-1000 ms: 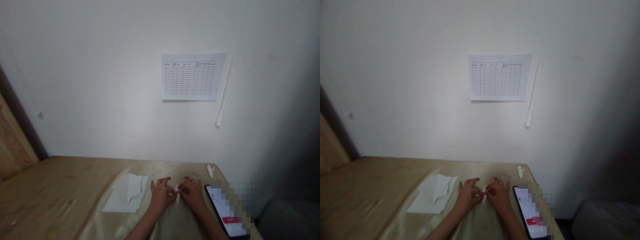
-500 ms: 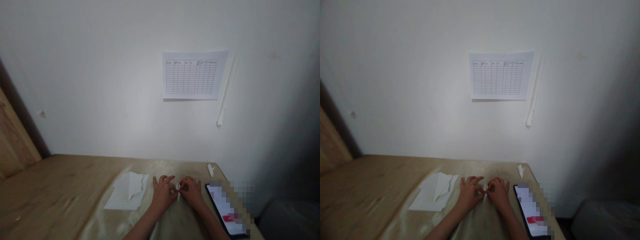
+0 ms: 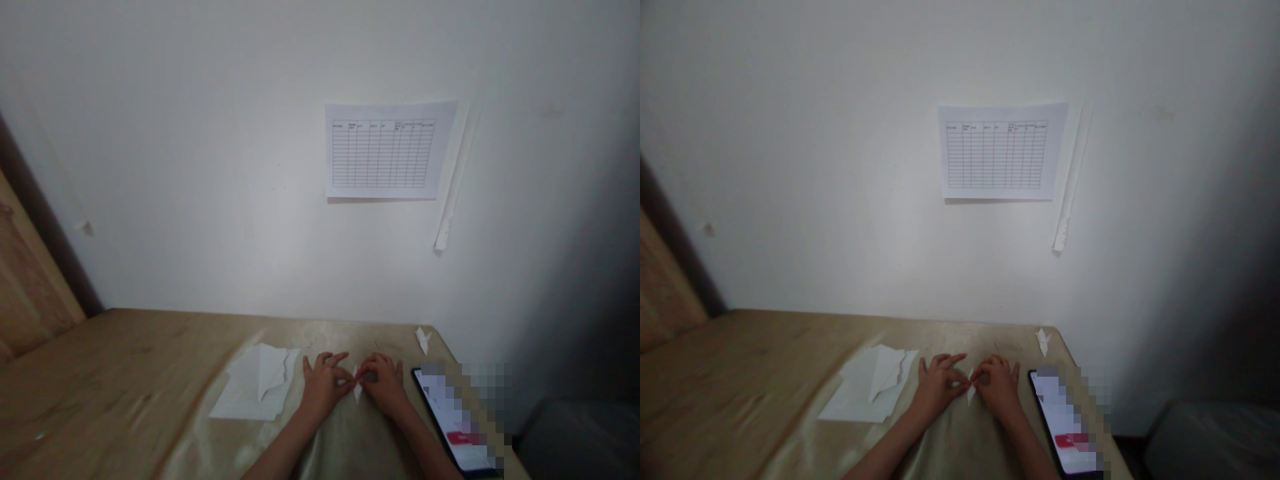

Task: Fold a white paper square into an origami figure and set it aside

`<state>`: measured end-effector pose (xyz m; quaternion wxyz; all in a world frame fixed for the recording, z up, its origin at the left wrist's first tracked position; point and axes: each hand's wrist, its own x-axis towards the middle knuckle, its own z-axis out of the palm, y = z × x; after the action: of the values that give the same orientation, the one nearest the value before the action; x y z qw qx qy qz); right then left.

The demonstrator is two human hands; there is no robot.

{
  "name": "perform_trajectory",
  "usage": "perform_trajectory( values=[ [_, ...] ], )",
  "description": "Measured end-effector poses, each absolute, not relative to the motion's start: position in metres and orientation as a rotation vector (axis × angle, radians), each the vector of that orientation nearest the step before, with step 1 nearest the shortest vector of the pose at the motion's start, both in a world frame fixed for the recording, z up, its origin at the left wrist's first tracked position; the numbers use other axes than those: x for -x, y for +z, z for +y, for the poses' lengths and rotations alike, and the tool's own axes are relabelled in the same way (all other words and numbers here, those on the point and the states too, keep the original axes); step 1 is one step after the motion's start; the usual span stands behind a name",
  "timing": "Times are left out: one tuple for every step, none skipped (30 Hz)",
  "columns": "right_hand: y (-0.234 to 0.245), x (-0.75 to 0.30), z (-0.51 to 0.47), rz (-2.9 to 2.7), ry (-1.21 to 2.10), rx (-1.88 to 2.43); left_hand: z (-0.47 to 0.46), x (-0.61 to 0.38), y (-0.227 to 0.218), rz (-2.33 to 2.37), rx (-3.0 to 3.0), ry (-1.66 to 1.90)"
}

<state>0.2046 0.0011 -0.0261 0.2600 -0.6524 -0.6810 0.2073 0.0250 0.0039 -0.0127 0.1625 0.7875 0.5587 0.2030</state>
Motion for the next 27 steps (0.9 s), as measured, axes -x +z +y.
perform_trajectory(
  values=[
    [-0.0264,-0.2047,0.0010,-1.843,0.565,1.761,0.0037,-0.0252,-0.0132,1.598,-2.247,0.583],
    [-0.0268,-0.2048,0.0010,-1.843,0.567,1.761,0.0034,-0.0253,-0.0139,1.599,-2.250,0.590],
    [-0.0271,-0.2049,0.0011,-1.843,0.566,1.765,0.0031,-0.0253,-0.0147,1.600,-2.254,0.601],
    [-0.0275,-0.2052,0.0013,-1.845,0.561,1.771,0.0027,-0.0253,-0.0155,1.598,-2.259,0.616],
    [-0.0279,-0.2055,0.0015,-1.849,0.555,1.777,0.0024,-0.0253,-0.0160,1.595,-2.265,0.630],
    [-0.0283,-0.2059,0.0017,-1.855,0.549,1.780,0.0020,-0.0253,-0.0163,1.593,-2.269,0.644],
    [-0.0287,-0.2064,0.0018,-1.863,0.547,1.777,0.0016,-0.0255,-0.0163,1.588,-2.275,0.655],
    [-0.0290,-0.2069,0.0018,-1.870,0.547,1.769,0.0012,-0.0257,-0.0160,1.584,-2.282,0.661],
    [-0.0294,-0.2074,0.0017,-1.877,0.549,1.759,0.0009,-0.0259,-0.0156,1.580,-2.290,0.669],
    [-0.0299,-0.2078,0.0016,-1.883,0.551,1.747,0.0006,-0.0262,-0.0152,1.575,-2.299,0.677],
    [-0.0304,-0.2082,0.0014,-1.887,0.549,1.734,0.0004,-0.0264,-0.0150,1.566,-2.309,0.687],
    [-0.0309,-0.2086,0.0013,-1.888,0.541,1.725,0.0003,-0.0266,-0.0150,1.558,-2.317,0.698],
    [-0.0316,-0.2089,0.0012,-1.885,0.528,1.720,0.0005,-0.0267,-0.0154,1.553,-2.321,0.709],
    [-0.0323,-0.2093,0.0011,-1.882,0.512,1.716,0.0008,-0.0268,-0.0159,1.551,-2.321,0.718],
    [-0.0330,-0.2097,0.0011,-1.879,0.497,1.717,0.0012,-0.0267,-0.0166,1.552,-2.319,0.723],
    [-0.0336,-0.2102,0.0012,-1.877,0.483,1.721,0.0018,-0.0266,-0.0174,1.551,-2.318,0.721],
    [-0.0342,-0.2107,0.0013,-1.880,0.470,1.725,0.0024,-0.0264,-0.0181,1.547,-2.320,0.717],
    [-0.0347,-0.2111,0.0015,-1.888,0.458,1.724,0.0029,-0.0262,-0.0187,1.536,-2.327,0.710],
    [-0.0350,-0.2114,0.0016,-1.898,0.447,1.724,0.0033,-0.0260,-0.0190,1.522,-2.336,0.706],
    [-0.0352,-0.2116,0.0016,-1.906,0.439,1.725,0.0035,-0.0258,-0.0192,1.510,-2.346,0.707],
    [-0.0351,-0.2116,0.0016,-1.910,0.431,1.727,0.0036,-0.0256,-0.0193,1.499,-2.356,0.712],
    [-0.0349,-0.2115,0.0016,-1.913,0.421,1.732,0.0036,-0.0254,-0.0192,1.494,-2.363,0.718],
    [-0.0345,-0.2112,0.0015,-1.913,0.411,1.740,0.0036,-0.0252,-0.0192,1.492,-2.369,0.722],
    [-0.0340,-0.2109,0.0015,-1.913,0.402,1.749,0.0037,-0.0251,-0.0192,1.489,-2.377,0.722],
    [-0.0333,-0.2106,0.0014,-1.915,0.393,1.754,0.0039,-0.0249,-0.0191,1.481,-2.390,0.719],
    [-0.0326,-0.2104,0.0014,-1.917,0.388,1.755,0.0041,-0.0248,-0.0191,1.471,-2.407,0.713],
    [-0.0319,-0.2101,0.0014,-1.919,0.387,1.756,0.0046,-0.0247,-0.0189,1.459,-2.427,0.710]
  ],
)
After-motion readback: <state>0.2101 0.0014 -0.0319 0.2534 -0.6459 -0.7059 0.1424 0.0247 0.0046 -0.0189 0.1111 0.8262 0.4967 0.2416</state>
